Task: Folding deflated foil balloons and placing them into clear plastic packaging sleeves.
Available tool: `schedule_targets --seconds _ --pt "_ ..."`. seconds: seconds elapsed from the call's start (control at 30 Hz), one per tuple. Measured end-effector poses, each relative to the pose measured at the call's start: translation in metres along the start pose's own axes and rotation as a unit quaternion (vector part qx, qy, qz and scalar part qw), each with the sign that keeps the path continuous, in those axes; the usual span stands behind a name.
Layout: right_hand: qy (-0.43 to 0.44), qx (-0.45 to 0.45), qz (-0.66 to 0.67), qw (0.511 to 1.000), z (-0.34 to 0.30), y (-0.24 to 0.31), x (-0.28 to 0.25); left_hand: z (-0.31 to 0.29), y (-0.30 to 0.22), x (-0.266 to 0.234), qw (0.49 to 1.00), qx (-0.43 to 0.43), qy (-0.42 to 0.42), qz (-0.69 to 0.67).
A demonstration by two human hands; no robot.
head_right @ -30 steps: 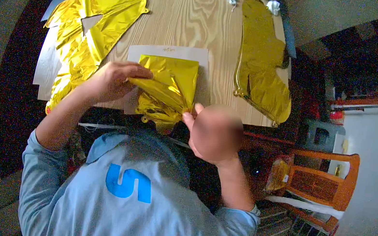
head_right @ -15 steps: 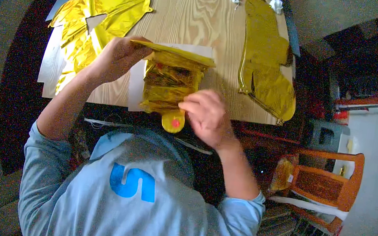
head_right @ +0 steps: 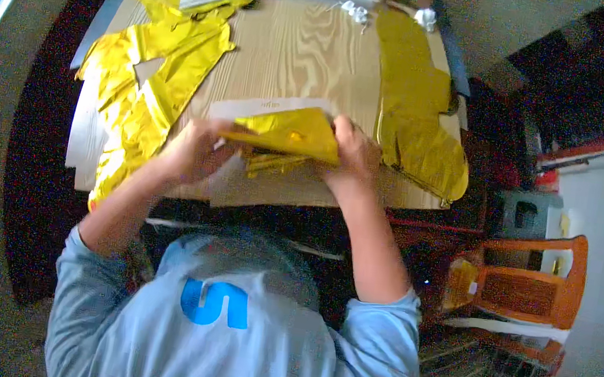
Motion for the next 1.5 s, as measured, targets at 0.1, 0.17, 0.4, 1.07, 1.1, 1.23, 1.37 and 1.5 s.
schedule_targets --seconds 0.1,0.17,0.4,1.07,1.1,1.23,1.37,1.5 --pt "-0.086 0.005 0.058 0.995 0.010 -0.012 -0.039 -0.015 -0.001 0.001 0.999 0.046 0.018 0.012" --pt "-0.243 -0.014 0.187 0.952 0.011 0.019 -0.102 -0.018 0.002 0.002 0.999 0.028 0.026 0.013" --pt "-0.226 -0.606 0.203 0.735 -0.024 0.183 -0.151 -0.013 0.011 0.012 0.994 0.090 0.043 0.041" --pt "0.018 0.184 -0.076 0.980 0.239 -0.160 0.038 -0.008 -0.004 0.004 0.992 0.113 0.055 0.019" --pt "0.027 0.177 -0.059 0.982 0.233 -0.155 0.038 -0.007 -0.004 0.003 0.992 0.115 0.055 0.017" --pt "0.000 0.132 0.037 0.991 0.211 -0.154 0.029 -0.011 -0.003 0.005 0.992 0.116 0.052 0.016" --pt "-0.046 0.139 0.099 0.984 0.230 -0.162 0.022 -0.011 -0.001 0.006 0.993 0.105 0.050 0.034" --pt "-0.028 0.116 0.006 0.993 0.246 -0.166 0.038 -0.008 -0.003 0.007 0.993 0.098 0.054 0.041"
Point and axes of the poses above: each hand's wrist, its own z-axis towards the middle knuckle, its own x-axis out of the palm, y = z × x, the point moved 5 cm from there along z, towards the middle knuckle, and after that the axes turned 15 degrees about -x, right-handed, at the moved point
